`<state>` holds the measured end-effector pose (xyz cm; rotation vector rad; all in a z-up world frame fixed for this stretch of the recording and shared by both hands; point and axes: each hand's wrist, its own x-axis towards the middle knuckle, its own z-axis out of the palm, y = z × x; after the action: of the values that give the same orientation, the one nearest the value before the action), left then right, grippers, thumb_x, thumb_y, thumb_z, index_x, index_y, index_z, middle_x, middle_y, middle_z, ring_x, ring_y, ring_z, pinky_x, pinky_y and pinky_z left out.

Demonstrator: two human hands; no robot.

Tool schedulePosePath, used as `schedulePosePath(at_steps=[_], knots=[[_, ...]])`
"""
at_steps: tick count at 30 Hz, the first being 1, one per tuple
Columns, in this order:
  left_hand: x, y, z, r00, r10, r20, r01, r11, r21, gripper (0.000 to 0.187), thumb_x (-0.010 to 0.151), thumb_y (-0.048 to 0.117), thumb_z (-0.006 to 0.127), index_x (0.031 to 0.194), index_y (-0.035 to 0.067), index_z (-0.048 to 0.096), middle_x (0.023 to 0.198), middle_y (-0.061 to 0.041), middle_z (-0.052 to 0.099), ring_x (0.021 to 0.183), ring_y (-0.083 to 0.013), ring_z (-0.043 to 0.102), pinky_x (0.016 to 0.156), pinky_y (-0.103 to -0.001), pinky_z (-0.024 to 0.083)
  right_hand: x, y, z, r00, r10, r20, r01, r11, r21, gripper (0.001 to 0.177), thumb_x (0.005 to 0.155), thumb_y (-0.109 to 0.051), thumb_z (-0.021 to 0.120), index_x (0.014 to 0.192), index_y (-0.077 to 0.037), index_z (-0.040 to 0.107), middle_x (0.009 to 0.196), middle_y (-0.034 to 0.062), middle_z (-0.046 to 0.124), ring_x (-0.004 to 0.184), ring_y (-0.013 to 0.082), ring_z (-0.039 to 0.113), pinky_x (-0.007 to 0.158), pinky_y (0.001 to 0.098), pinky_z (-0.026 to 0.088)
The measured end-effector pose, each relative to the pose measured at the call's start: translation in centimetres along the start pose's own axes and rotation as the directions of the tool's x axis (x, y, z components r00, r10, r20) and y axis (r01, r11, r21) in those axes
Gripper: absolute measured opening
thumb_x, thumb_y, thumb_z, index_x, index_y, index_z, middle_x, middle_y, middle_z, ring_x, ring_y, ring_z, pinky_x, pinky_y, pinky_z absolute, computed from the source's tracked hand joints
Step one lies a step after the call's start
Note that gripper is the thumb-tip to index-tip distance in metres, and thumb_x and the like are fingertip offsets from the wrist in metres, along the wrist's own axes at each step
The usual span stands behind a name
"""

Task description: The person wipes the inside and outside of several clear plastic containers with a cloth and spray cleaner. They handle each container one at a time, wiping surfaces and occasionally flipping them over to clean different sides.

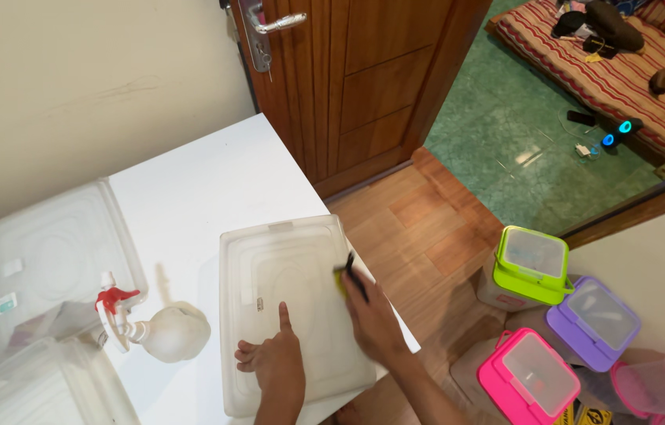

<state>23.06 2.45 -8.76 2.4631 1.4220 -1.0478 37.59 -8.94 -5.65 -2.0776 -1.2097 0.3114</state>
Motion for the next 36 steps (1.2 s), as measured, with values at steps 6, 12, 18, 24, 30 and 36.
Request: schedulePosePath(at_steps=[6, 12, 18, 24, 30, 36], knots=[[-0.8, -0.9, -1.5, 1.0, 0.004, -0.03, -0.005, 1.0, -0.025, 0.092, 0.099, 0.006, 0.058, 0.168, 0.022, -0.001, 0.131, -0.048, 0.052, 0.121, -0.0645, 0.054, 0.097, -0.065, 0.051, 4.5, 2.2, 2.4, 0.931, -0.363, 0.05, 0.358, 0.874, -0.328, 0.05, 0.093, 0.001, 0.05, 0.142, -0.008, 0.058, 0.157, 0.0114, 0.046, 0.149, 0.0368, 0.04, 0.123, 0.0488, 0.029], [1.5, 0.8, -7.7, 0.974, 0.193, -0.121, -0.199, 0.979, -0.045, 0.062, 0.08, 0.03, 0.087, 0.132, 0.012, 0.058, 0.15, -0.012, 0.048, 0.135, -0.0353, 0.054, 0.098, -0.054, 0.058, 5.6, 5.8, 5.0, 0.935, 0.169, -0.311, -0.096, 0.967, 0.237, 0.041, 0.101, -0.016, 0.055, 0.14, -0.002, 0.057, 0.13, 0.0202, 0.055, 0.123, 0.034, 0.048, 0.108, 0.0428, 0.038], [5.9, 4.1, -12.9, 0.891, 0.415, -0.182, -0.402, 0.91, 0.103, 0.152, 0.052, 0.038, 0.105, 0.164, 0.017, 0.005, 0.17, -0.011, -0.001, 0.153, -0.0454, 0.01, 0.121, -0.065, 0.019, 8.1, 8.9, 5.0, 0.888, 0.436, 0.149, -0.46, 0.821, 0.339, 0.034, 0.098, -0.025, 0.061, 0.125, -0.008, 0.072, 0.11, 0.0144, 0.064, 0.102, 0.0257, 0.064, 0.091, 0.0349, 0.051], [6.8, 4.5, -13.7, 0.892, 0.437, -0.113, -0.421, 0.896, 0.144, 0.158, 0.049, 0.04, 0.106, 0.163, 0.009, 0.002, 0.171, -0.018, -0.008, 0.153, -0.0524, 0.005, 0.12, -0.067, 0.018, 11.7, 10.3, 5.8, 0.937, 0.346, 0.05, -0.347, 0.9, 0.264, 0.025, 0.088, -0.019, 0.072, 0.104, -0.002, 0.078, 0.098, 0.0157, 0.071, 0.088, 0.0295, 0.07, 0.08, 0.0398, 0.056], [6.8, 5.4, -13.4, 0.889, 0.442, -0.123, -0.404, 0.881, 0.245, 0.158, 0.049, 0.043, 0.106, 0.162, 0.001, 0.004, 0.17, -0.025, -0.002, 0.15, -0.0564, 0.014, 0.121, -0.064, 0.018, 18.5, 10.4, 5.5, 0.812, 0.538, 0.228, -0.583, 0.727, 0.361, 0.023, 0.083, -0.013, 0.076, 0.105, -0.004, 0.079, 0.081, 0.0181, 0.077, 0.064, 0.0273, 0.069, 0.061, 0.0393, 0.057], [6.6, 5.7, -14.0, 0.895, 0.435, -0.102, -0.398, 0.88, 0.258, 0.157, 0.051, 0.043, 0.106, 0.162, 0.0, 0.004, 0.169, -0.026, -0.003, 0.149, -0.0571, 0.013, 0.122, -0.063, 0.015, 15.6, 9.2, 1.9, 0.812, 0.467, 0.35, -0.54, 0.829, 0.146, 0.023, 0.078, -0.012, 0.082, 0.095, 0.004, 0.077, 0.076, 0.0141, 0.075, 0.061, 0.0138, 0.07, 0.059, 0.0309, 0.057]])
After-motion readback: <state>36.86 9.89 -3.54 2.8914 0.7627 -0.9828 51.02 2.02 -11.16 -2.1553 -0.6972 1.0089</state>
